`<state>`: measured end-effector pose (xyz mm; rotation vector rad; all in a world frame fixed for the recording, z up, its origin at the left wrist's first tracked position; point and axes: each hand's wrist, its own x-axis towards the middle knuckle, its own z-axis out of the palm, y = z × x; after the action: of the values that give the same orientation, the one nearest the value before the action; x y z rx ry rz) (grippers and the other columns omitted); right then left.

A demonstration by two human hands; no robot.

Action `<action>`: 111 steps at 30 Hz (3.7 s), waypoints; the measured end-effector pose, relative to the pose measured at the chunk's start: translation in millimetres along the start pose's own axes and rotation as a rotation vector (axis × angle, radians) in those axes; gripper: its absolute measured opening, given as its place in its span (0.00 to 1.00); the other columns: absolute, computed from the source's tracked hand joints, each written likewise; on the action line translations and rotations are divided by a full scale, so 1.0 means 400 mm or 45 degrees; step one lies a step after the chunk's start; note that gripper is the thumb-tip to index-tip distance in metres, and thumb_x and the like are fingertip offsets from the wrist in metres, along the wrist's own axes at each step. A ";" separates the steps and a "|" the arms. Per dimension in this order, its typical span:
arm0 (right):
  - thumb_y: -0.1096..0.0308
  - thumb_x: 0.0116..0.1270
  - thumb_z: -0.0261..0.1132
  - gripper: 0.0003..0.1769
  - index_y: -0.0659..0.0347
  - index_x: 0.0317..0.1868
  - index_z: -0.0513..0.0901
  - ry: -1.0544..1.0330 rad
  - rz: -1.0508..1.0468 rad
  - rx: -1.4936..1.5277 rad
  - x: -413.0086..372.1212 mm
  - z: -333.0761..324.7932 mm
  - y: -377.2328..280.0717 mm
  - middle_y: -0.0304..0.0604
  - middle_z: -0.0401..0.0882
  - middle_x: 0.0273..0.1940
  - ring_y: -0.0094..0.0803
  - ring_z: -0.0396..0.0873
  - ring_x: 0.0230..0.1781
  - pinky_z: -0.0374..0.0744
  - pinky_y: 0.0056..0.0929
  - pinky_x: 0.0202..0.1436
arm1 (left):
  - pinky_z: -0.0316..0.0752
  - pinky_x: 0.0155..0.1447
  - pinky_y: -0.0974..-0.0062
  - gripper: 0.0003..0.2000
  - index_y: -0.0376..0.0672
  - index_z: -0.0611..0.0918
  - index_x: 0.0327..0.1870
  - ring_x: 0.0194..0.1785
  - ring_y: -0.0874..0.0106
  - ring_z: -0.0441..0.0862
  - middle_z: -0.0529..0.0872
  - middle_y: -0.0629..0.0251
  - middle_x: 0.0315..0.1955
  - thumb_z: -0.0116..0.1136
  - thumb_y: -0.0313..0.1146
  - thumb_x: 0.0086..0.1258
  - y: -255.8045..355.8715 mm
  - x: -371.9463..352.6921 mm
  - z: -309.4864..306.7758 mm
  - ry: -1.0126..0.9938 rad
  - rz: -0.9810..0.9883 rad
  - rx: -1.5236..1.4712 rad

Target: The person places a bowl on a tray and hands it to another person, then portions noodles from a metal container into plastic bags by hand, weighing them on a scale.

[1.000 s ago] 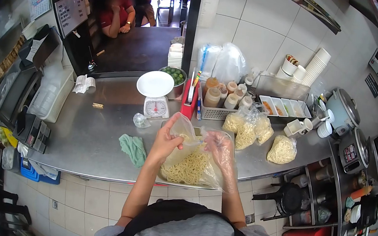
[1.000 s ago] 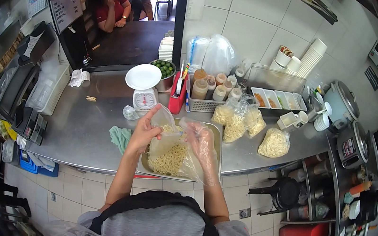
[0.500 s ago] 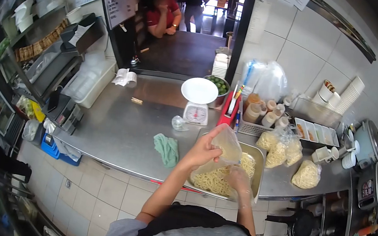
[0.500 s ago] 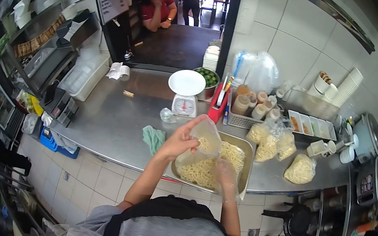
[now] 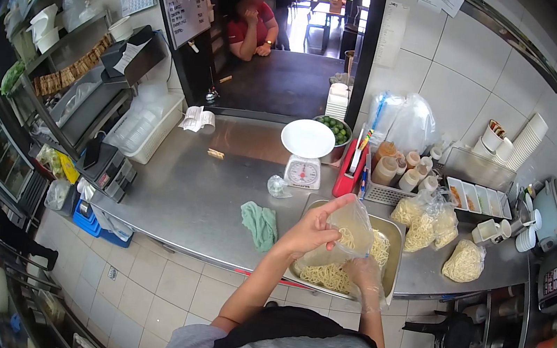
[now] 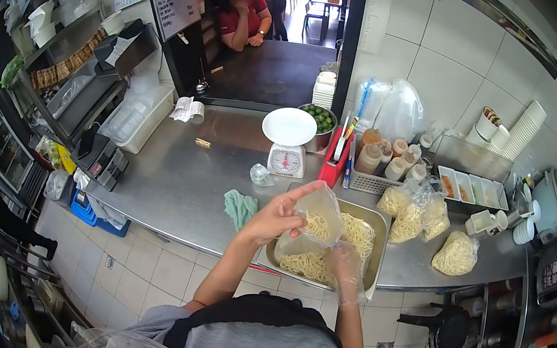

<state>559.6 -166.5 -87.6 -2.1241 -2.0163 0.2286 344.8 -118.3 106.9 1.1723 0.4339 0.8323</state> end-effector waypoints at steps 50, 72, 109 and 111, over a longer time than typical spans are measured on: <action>0.57 0.48 0.71 0.23 0.56 0.46 0.82 0.264 -0.022 0.425 -0.023 -0.059 -0.036 0.52 0.83 0.38 0.49 0.81 0.41 0.78 0.42 0.43 | 0.65 0.26 0.89 0.36 0.42 0.60 0.71 0.24 0.89 0.70 0.80 0.70 0.47 0.46 0.19 0.54 -0.034 0.015 0.003 -0.214 -0.151 0.137; 0.46 0.59 0.62 0.33 0.58 0.60 0.73 -0.180 0.043 0.232 -0.018 -0.100 -0.033 0.56 0.75 0.54 0.46 0.69 0.62 0.70 0.40 0.61 | 0.66 0.28 0.89 0.21 0.39 0.83 0.49 0.25 0.89 0.69 0.85 0.67 0.43 0.44 0.16 0.57 0.293 0.468 -0.361 0.274 0.372 0.912; 0.56 0.61 0.66 0.32 0.56 0.64 0.70 0.462 0.007 1.720 0.085 -0.117 -0.072 0.50 0.60 0.68 0.39 0.63 0.67 0.62 0.35 0.68 | 0.74 0.38 0.62 0.14 0.39 0.80 0.31 0.32 0.58 0.80 0.82 0.55 0.27 0.49 0.39 0.70 -0.306 -0.154 0.084 -0.750 0.099 1.433; 0.60 0.58 0.67 0.34 0.55 0.65 0.68 0.025 -0.006 0.877 0.062 -0.116 -0.082 0.56 0.60 0.67 0.46 0.62 0.67 0.63 0.38 0.68 | 0.74 0.39 0.64 0.11 0.40 0.82 0.33 0.32 0.59 0.80 0.83 0.57 0.29 0.54 0.39 0.67 -0.276 -0.155 0.054 -0.613 0.035 1.326</action>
<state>540.7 -141.9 -33.8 -1.6664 -1.6020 0.7688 358.1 -195.4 4.8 2.2759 0.4526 0.2762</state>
